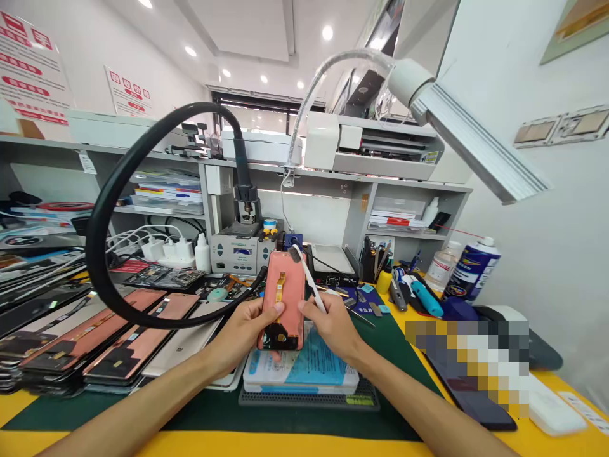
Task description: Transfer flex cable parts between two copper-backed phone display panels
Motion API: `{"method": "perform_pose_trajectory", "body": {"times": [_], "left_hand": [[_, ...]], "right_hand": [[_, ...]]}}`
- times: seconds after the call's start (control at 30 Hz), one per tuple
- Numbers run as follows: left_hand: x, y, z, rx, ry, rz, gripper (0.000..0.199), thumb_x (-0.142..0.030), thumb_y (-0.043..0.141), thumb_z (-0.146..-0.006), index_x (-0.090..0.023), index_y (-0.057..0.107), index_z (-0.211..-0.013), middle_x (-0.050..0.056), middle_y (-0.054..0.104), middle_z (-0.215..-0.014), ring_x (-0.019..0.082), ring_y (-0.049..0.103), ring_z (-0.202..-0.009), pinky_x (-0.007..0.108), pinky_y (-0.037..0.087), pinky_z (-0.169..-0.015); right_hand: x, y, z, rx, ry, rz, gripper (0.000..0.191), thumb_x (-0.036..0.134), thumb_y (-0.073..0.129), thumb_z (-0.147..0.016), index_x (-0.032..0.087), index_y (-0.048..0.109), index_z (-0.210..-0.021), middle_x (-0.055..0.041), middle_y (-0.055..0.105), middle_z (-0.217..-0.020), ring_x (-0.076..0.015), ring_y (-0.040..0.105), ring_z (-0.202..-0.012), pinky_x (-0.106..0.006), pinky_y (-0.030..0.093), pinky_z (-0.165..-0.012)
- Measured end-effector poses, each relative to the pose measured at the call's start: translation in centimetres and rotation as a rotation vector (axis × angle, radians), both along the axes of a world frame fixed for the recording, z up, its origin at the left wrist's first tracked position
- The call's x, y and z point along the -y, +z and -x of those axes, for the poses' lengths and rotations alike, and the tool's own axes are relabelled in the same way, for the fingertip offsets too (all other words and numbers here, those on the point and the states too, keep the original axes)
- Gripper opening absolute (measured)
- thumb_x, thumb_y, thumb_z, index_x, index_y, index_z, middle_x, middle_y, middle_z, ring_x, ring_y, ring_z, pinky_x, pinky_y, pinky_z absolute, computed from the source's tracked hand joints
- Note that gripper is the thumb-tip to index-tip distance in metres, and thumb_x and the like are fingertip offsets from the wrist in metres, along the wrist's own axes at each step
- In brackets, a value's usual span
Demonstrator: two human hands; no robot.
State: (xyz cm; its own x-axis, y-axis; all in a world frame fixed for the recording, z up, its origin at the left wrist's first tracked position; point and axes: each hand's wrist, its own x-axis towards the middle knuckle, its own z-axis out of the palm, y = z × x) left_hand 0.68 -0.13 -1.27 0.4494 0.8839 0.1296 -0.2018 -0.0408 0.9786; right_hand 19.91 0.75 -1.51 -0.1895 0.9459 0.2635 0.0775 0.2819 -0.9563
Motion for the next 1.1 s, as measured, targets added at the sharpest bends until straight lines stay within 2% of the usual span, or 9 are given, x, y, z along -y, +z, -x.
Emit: {"method": "perform_pose_trajectory", "body": {"times": [0.17,0.33,0.53,0.67,0.8,0.93,1.03,1.1], "left_hand": [[0.1,-0.1,-0.1,-0.058,0.007,-0.014,0.048,-0.057,0.067,-0.082,-0.012,0.065,-0.099,0.007,0.073,-0.079,0.018,0.068,-0.058,0.025,0.054,-0.047],[0.0,-0.1,-0.2,-0.132,0.042,-0.019,0.043,-0.055,0.064,-0.084,-0.012,0.063,-0.085,0.006,0.071,-0.067,0.012,0.062,-0.042,0.017,0.042,-0.038],[0.0,0.5,-0.3,-0.146,-0.047,0.017,0.041,-0.052,0.064,-0.086,-0.011,0.066,-0.084,0.009,0.073,-0.069,0.013,0.064,-0.045,0.018,0.045,-0.040],[-0.1,0.9,-0.2,-0.145,-0.036,0.067,0.042,-0.052,0.069,-0.081,-0.010,0.067,-0.084,0.007,0.072,-0.067,0.013,0.061,-0.043,0.020,0.047,-0.039],[-0.3,0.8,-0.1,-0.099,-0.016,0.038,0.037,-0.047,0.072,-0.080,-0.010,0.070,-0.080,0.005,0.071,-0.069,0.010,0.060,-0.052,0.018,0.049,-0.047],[-0.5,0.3,0.2,-0.108,-0.049,0.032,0.037,-0.047,0.069,-0.083,-0.011,0.069,-0.074,0.002,0.065,-0.060,0.008,0.053,-0.044,0.018,0.044,-0.043],[-0.5,-0.1,0.5,-0.090,-0.061,0.022,0.040,-0.050,0.069,-0.081,-0.010,0.072,-0.081,0.004,0.070,-0.069,0.010,0.058,-0.052,0.019,0.048,-0.050],[-0.5,-0.3,0.7,-0.062,-0.075,0.009,0.045,-0.054,0.069,-0.080,-0.010,0.073,-0.087,0.007,0.072,-0.081,0.013,0.064,-0.066,0.021,0.053,-0.062]], "right_hand": [[0.6,-0.4,0.1,0.042,0.016,-0.013,0.043,0.048,0.066,-0.083,0.020,0.040,-0.063,0.0083,0.024,-0.050,-0.0067,0.021,-0.043,-0.024,0.018,-0.042],[0.6,-0.6,0.0,0.036,0.017,0.000,0.039,0.043,0.064,-0.084,0.020,0.041,-0.063,0.0071,0.027,-0.053,-0.0069,0.023,-0.044,-0.024,0.018,-0.043],[0.7,-0.3,-0.1,0.026,0.041,0.033,0.038,0.044,0.063,-0.082,0.020,0.040,-0.062,0.0073,0.027,-0.053,-0.0067,0.023,-0.044,-0.024,0.018,-0.042],[0.9,0.0,0.0,0.032,0.082,0.069,0.041,0.045,0.064,-0.082,0.021,0.039,-0.062,0.0078,0.024,-0.052,-0.0066,0.021,-0.043,-0.024,0.017,-0.042],[0.8,0.0,0.1,0.040,0.098,0.089,0.045,0.050,0.064,-0.081,0.021,0.038,-0.061,0.0076,0.024,-0.051,-0.0066,0.020,-0.043,-0.024,0.016,-0.041],[0.7,-0.2,-0.2,0.083,0.077,0.115,0.047,0.057,0.065,-0.080,0.020,0.044,-0.062,0.0063,0.026,-0.052,-0.0076,0.021,-0.044,-0.024,0.017,-0.040],[0.7,-0.5,-0.6,0.152,0.019,0.136,0.049,0.061,0.067,-0.080,0.019,0.049,-0.060,0.0033,0.032,-0.051,-0.0096,0.028,-0.043,-0.026,0.020,-0.039],[0.5,-1.1,-1.2,0.179,-0.022,0.143,0.052,0.061,0.070,-0.077,0.020,0.048,-0.054,0.0014,0.033,-0.048,-0.0105,0.028,-0.042,-0.028,0.022,-0.038]]}}
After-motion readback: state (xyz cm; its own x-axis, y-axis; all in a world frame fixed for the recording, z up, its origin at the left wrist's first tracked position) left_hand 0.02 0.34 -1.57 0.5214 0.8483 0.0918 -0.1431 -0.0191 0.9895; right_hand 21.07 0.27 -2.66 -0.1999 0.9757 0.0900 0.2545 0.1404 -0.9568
